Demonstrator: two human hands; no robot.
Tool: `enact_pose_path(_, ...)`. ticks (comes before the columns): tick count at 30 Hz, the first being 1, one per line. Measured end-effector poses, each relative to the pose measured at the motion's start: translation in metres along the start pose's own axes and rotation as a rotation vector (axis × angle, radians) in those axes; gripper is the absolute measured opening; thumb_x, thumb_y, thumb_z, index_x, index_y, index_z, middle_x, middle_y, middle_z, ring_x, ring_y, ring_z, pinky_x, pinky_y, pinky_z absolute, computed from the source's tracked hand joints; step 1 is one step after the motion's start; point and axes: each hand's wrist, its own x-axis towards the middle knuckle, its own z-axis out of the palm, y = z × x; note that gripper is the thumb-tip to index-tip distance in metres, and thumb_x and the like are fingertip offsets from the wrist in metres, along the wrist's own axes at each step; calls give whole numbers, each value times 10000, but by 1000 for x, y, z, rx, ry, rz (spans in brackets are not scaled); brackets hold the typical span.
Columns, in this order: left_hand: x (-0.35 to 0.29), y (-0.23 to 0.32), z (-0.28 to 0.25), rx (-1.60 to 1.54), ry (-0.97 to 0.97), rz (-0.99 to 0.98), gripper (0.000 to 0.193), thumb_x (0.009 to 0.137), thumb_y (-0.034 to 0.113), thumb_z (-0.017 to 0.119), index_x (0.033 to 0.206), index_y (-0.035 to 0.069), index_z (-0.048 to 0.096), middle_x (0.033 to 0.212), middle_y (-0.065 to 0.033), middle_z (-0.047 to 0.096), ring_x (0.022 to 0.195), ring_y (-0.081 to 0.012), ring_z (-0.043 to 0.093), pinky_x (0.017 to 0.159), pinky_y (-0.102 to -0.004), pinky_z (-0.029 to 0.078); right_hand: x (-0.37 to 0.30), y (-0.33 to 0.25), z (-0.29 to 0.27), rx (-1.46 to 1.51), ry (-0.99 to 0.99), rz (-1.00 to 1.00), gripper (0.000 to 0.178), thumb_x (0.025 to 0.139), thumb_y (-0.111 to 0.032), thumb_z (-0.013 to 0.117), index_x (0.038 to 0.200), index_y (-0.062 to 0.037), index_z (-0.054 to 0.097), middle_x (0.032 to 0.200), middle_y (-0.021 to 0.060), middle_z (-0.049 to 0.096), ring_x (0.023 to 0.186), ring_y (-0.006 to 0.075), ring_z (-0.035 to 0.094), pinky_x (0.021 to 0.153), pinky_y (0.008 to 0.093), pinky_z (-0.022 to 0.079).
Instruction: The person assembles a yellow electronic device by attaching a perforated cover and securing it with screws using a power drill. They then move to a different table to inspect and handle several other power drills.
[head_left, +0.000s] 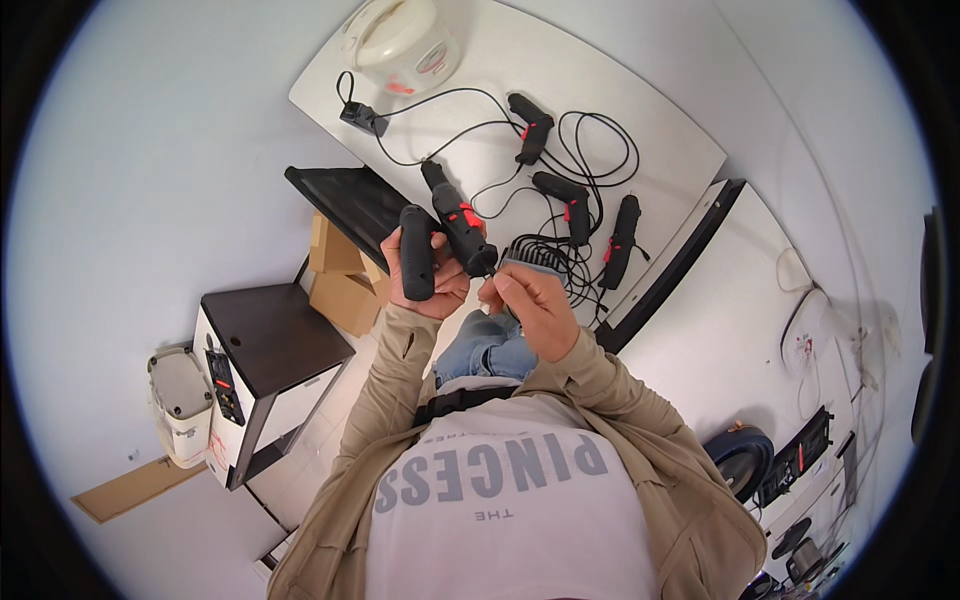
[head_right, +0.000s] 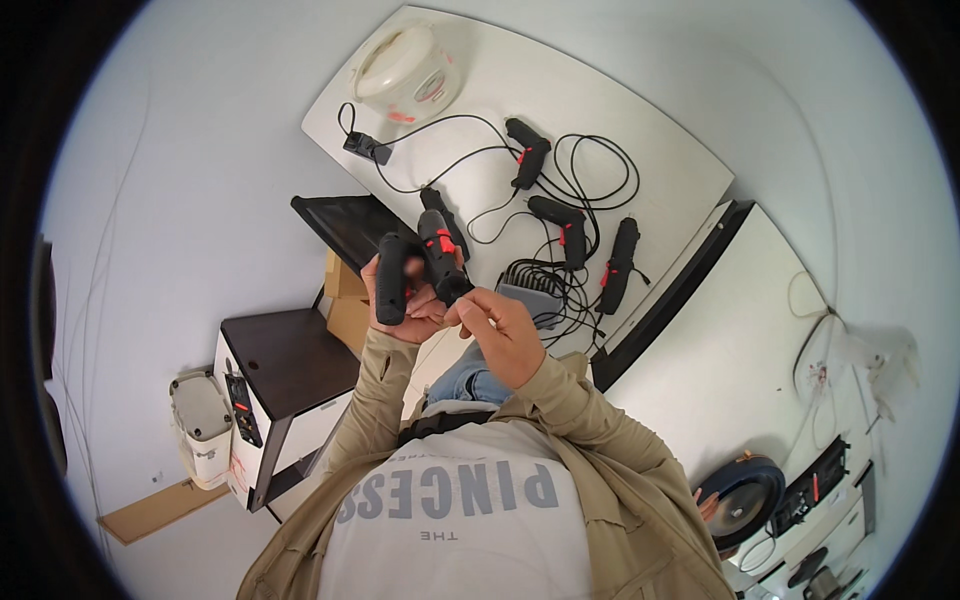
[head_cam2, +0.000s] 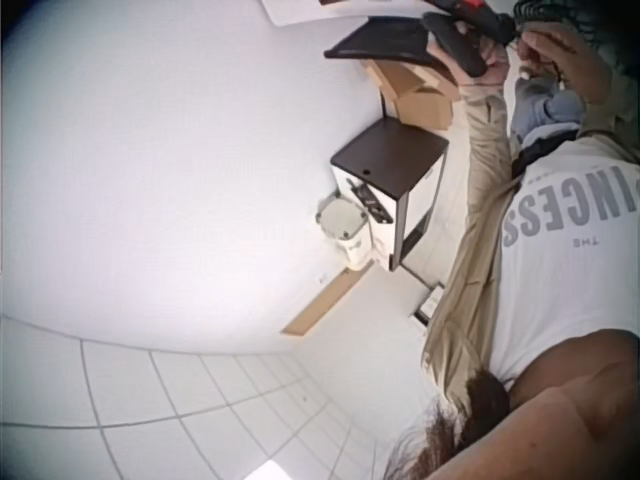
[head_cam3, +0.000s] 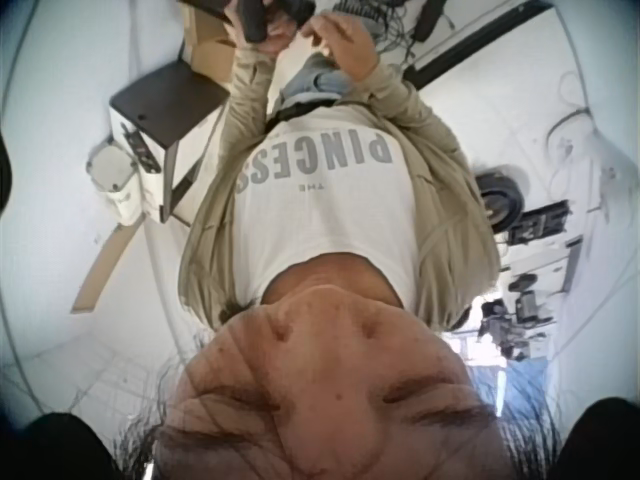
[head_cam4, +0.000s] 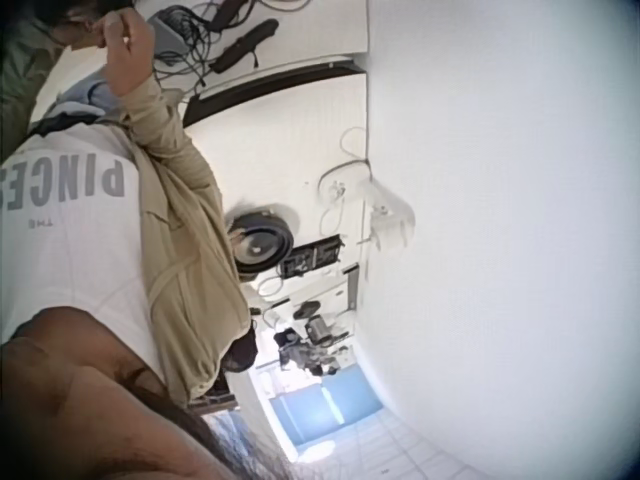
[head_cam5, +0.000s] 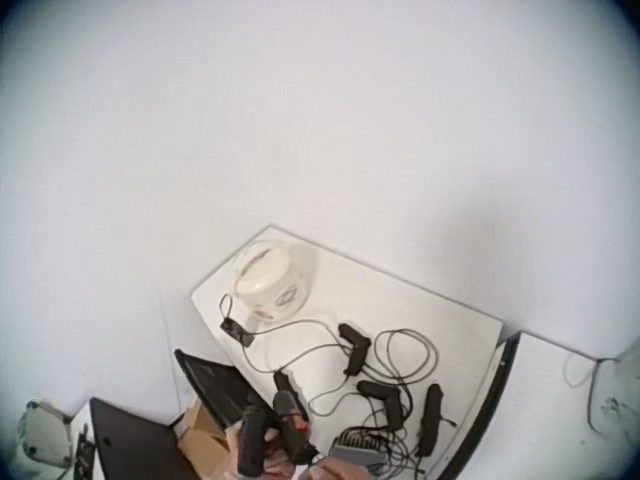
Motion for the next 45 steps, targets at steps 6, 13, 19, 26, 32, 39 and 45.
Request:
enact_pose_path(6,3,-1,5,-4,40,-55,551,832,621,555,842,79,652,713,33,594,430,-96,376,414,-211,301,0,2,4,-27,63,-19,317,1013,-215,447,893,26,615,796,46,614,711,113,529,673,258,447)
enact_pose_path(13,6,3,5,-15,65,-92,536,852,617,538,815,94,647,660,57,586,408,-100,328,404,-229,308,2,4,10,-45,127,-87,346,1029,-228,431,884,32,607,792,44,608,705,114,516,666,254,443)
enact_pose_path(19,9,4,9,62,183,-116,528,847,631,548,803,111,629,643,53,562,419,-101,372,411,-234,328,0,7,12,-54,199,-68,373,1029,-231,417,862,29,627,791,45,617,713,115,537,681,261,444)
enact_pose_path(26,12,-12,11,391,371,55,531,842,662,554,805,134,597,604,11,552,453,-121,441,418,-241,315,1,26,2,-101,287,-11,325,983,-228,531,799,18,640,694,20,588,620,71,502,566,257,420)
enact_pose_path(32,14,-10,9,613,375,215,537,874,637,532,879,106,609,691,-25,585,557,-149,549,499,-293,470,3,31,2,-686,428,-371,190,915,-120,609,775,8,611,737,104,570,569,241,550,523,349,418)
enact_pose_path(39,3,-10,17,678,286,196,555,888,575,542,1067,58,630,860,-10,616,705,-107,567,624,-246,475,4,19,2,-814,396,-381,92,886,-86,618,874,-2,582,832,130,572,617,329,564,543,393,447)
enact_pose_path(45,-1,-5,19,672,148,139,586,906,542,527,1194,38,607,1000,-48,651,727,-90,562,637,-245,468,2,27,9,-870,335,-474,109,851,-74,637,910,0,585,934,154,605,675,335,604,588,386,494)
